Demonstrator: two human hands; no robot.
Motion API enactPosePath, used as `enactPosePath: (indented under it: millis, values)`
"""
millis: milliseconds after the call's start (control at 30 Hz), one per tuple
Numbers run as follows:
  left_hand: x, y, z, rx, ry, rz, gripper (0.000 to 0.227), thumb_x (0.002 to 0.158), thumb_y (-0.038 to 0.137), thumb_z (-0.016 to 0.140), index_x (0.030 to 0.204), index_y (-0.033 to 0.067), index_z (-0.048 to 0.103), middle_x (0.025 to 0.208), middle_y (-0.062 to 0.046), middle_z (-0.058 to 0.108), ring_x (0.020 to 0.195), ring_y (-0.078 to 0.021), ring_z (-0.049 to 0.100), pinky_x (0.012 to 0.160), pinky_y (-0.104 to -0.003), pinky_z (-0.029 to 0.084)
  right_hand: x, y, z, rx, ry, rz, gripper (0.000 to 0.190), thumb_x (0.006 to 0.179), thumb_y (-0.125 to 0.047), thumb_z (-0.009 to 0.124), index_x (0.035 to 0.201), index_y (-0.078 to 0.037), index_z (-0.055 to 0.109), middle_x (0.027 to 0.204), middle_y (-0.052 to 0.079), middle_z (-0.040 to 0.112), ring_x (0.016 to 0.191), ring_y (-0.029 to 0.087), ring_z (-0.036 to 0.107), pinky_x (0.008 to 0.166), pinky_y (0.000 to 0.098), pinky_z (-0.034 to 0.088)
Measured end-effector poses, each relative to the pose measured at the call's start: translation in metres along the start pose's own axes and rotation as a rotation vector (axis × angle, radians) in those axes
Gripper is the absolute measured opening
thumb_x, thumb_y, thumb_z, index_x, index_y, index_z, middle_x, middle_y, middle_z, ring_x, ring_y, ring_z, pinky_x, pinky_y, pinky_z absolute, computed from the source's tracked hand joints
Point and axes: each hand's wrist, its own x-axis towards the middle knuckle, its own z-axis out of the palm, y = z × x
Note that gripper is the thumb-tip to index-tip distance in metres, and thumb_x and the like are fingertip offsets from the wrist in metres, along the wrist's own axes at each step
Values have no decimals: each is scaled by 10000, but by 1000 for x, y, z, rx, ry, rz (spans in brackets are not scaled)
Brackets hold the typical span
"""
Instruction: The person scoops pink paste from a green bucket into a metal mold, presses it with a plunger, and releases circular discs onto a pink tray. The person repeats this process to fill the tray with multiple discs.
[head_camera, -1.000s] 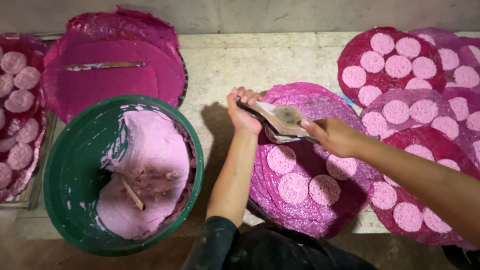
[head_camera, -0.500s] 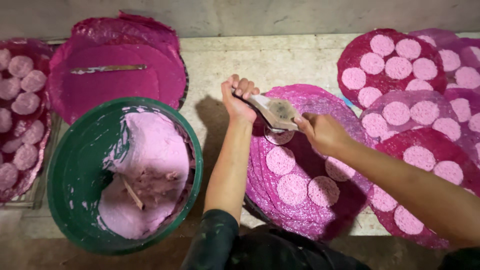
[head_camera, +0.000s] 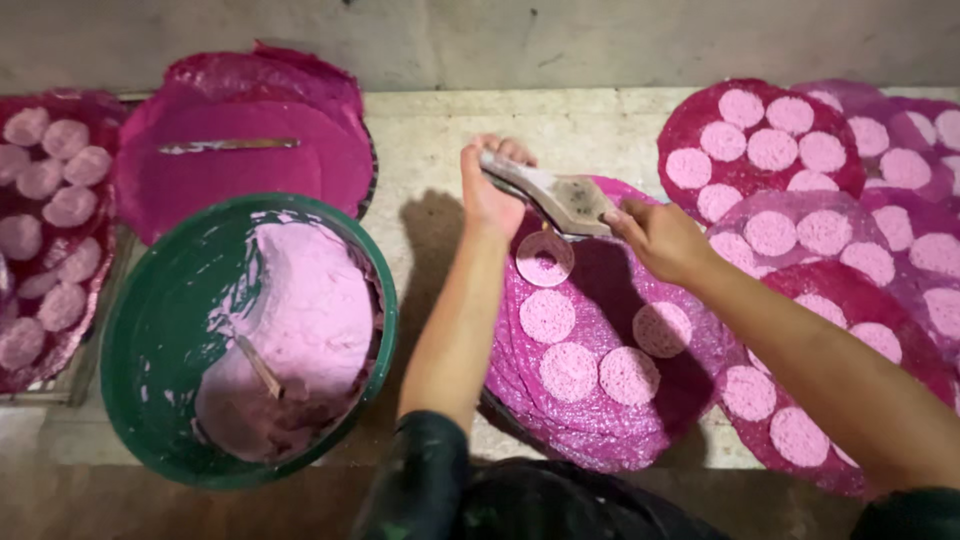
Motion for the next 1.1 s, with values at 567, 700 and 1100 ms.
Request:
enactPosePath:
  millis: [567, 700, 1100]
  values:
    - [-281, 118, 199, 1435, -789, -647, 391, 887, 178, 711, 1258, 164, 589, 1052, -109, 682, 963, -272, 650, 837, -426, 519, -43, -229, -152, 53, 159, -1529, 611, 900, -653, 660, 855, -46, 594, 601, 29, 484, 496, 232, 542, 441, 412, 415]
    - [-323, 160, 178, 1670, -794, -663, 246, 992, 238, 609, 1228, 170, 630, 941, -142, 721, 866, -326, 692, 746, -455, 538, -45, -253, -107, 147, -526, -1291, 554, 901, -613, 634, 851, -64, 586, 699, 122, 581, 658, 362, 618, 560, 474, 466]
    - [-407, 341, 8, 2085, -492, -405, 368, 1049, 333, 472, 1393, 270, 586, 995, -174, 762, 851, -325, 741, 734, -456, 580, -61, -337, 20, 754, -1091, -938, 454, 1121, -446, 515, 984, -27, 624, 854, 134, 643, 820, 359, 705, 676, 435, 527]
